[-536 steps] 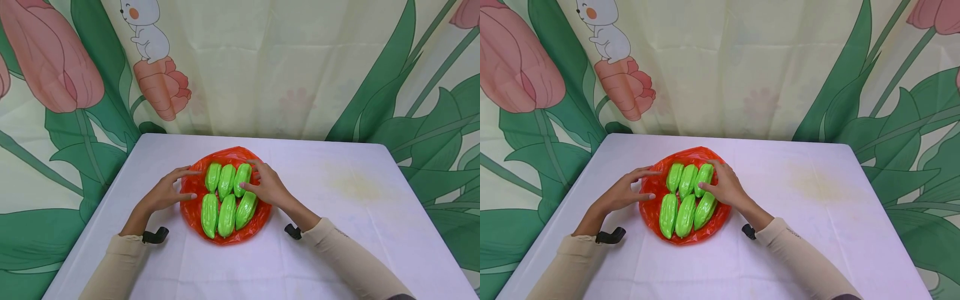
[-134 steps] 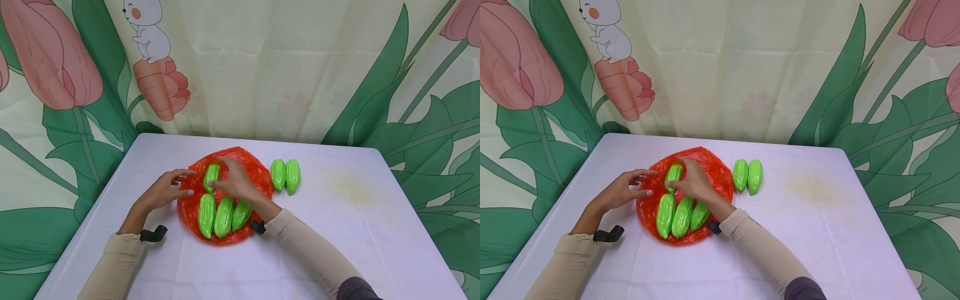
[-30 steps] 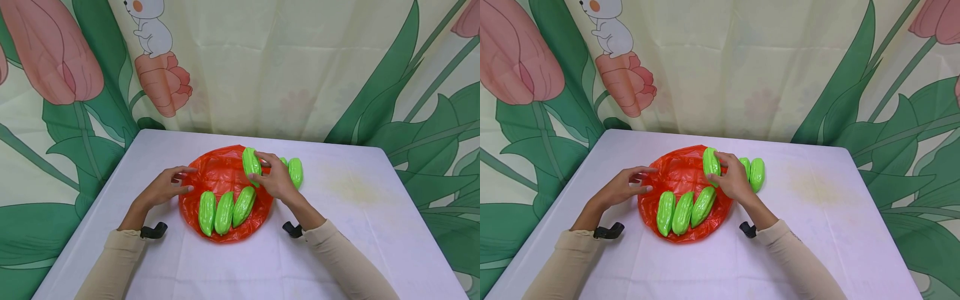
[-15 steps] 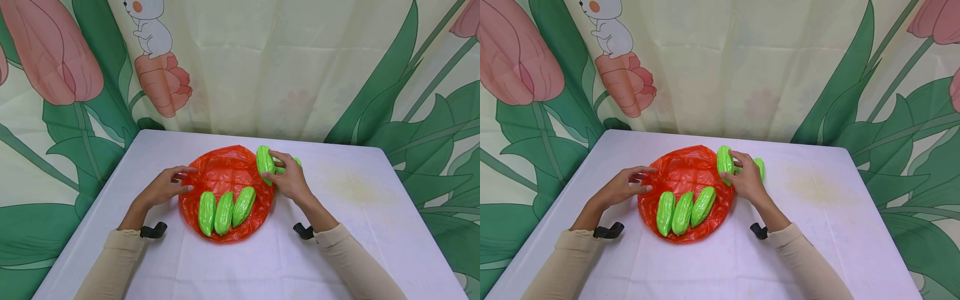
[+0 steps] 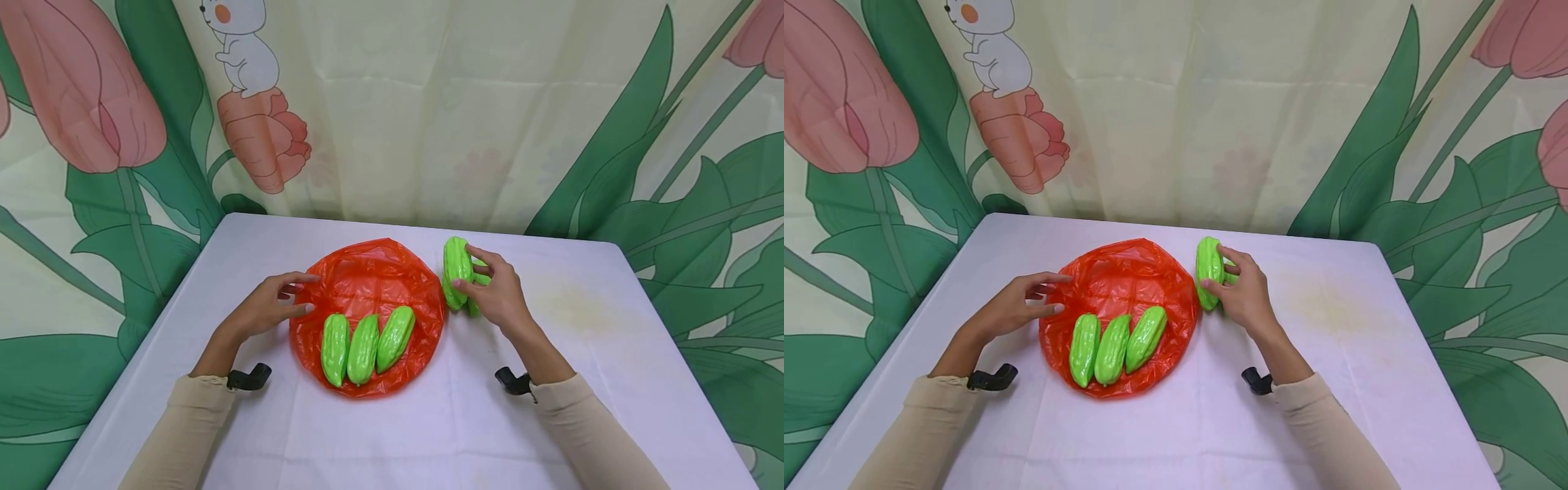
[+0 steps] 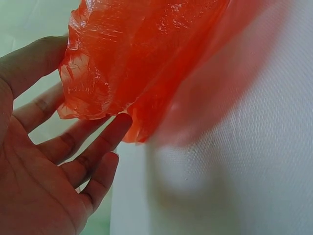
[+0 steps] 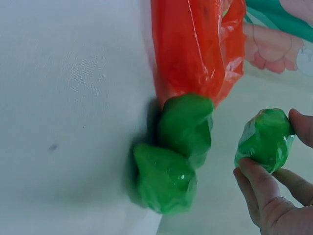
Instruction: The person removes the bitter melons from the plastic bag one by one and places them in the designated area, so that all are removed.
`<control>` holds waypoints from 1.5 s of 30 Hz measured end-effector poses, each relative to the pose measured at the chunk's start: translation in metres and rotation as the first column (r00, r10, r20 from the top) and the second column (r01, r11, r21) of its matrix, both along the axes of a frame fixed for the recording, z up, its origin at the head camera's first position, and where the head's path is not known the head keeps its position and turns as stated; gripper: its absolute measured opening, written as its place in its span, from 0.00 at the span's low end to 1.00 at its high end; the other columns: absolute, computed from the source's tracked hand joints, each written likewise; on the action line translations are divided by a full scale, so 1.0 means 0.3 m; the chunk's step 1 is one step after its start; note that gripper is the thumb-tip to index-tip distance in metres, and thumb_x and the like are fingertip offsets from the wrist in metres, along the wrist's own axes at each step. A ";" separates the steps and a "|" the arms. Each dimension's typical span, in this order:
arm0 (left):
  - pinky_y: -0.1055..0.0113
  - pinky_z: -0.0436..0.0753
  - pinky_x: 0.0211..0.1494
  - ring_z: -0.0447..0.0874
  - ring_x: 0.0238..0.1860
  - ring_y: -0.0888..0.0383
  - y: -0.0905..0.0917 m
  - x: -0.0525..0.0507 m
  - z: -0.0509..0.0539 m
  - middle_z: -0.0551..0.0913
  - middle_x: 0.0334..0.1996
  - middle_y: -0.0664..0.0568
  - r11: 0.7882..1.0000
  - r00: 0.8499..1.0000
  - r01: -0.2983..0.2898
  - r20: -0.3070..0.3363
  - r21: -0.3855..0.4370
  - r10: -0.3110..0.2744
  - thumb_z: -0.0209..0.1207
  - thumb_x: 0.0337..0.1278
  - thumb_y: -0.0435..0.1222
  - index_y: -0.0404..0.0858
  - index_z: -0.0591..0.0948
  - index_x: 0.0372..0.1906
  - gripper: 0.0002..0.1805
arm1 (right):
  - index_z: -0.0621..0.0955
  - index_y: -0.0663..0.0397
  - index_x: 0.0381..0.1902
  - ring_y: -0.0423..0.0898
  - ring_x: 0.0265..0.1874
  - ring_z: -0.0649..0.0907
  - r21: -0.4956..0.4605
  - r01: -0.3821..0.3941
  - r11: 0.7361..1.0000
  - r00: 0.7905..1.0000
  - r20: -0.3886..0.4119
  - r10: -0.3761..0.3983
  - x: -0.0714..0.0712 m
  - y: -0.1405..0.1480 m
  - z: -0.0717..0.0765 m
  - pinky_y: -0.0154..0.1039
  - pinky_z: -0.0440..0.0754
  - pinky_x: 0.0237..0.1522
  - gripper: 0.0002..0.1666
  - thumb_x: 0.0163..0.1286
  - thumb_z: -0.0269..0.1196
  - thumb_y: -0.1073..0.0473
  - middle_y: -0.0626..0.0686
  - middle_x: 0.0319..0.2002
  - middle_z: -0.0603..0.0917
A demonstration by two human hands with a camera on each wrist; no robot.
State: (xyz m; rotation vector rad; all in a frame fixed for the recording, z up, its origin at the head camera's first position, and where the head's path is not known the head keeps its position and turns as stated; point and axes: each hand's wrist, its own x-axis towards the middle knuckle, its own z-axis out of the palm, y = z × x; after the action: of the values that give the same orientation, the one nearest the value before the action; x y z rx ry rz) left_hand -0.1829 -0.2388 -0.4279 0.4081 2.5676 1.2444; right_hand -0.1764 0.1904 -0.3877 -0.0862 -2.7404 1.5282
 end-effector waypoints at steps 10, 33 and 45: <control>0.38 0.81 0.70 0.75 0.70 0.36 -0.001 -0.004 -0.001 0.76 0.73 0.38 1.000 1.000 0.009 -0.010 0.004 -0.009 0.71 0.66 0.43 0.42 0.77 0.74 0.33 | 0.68 0.41 0.82 0.58 0.75 0.76 0.022 0.059 0.998 0.998 -0.004 -0.058 0.014 0.083 -0.006 0.44 0.87 0.61 0.47 0.69 0.74 0.62 0.57 0.81 0.67; 0.40 0.83 0.67 0.74 0.69 0.36 -0.006 0.003 -0.006 0.76 0.72 0.38 1.000 1.000 0.008 -0.006 0.024 -0.008 0.71 0.66 0.42 0.43 0.77 0.74 0.33 | 0.66 0.45 0.83 0.62 0.75 0.75 0.102 0.176 0.979 0.983 0.030 -0.180 0.039 0.228 -0.066 0.22 0.77 0.44 0.48 0.70 0.73 0.61 0.62 0.82 0.64; 0.42 0.86 0.64 0.74 0.69 0.35 -0.003 0.004 -0.005 0.76 0.72 0.37 1.000 1.000 0.006 -0.006 0.031 -0.005 0.71 0.66 0.42 0.43 0.77 0.74 0.33 | 0.65 0.49 0.83 0.65 0.75 0.75 0.083 0.157 0.984 0.983 0.082 -0.163 0.027 0.250 -0.114 0.56 0.80 0.67 0.48 0.70 0.72 0.64 0.67 0.80 0.67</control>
State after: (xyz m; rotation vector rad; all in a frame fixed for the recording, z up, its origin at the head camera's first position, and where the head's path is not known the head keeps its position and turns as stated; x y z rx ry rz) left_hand -0.1817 -0.2399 -0.4293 0.4251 2.5528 1.2845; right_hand -0.1684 0.2653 -0.4220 -0.3736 -2.7758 1.4110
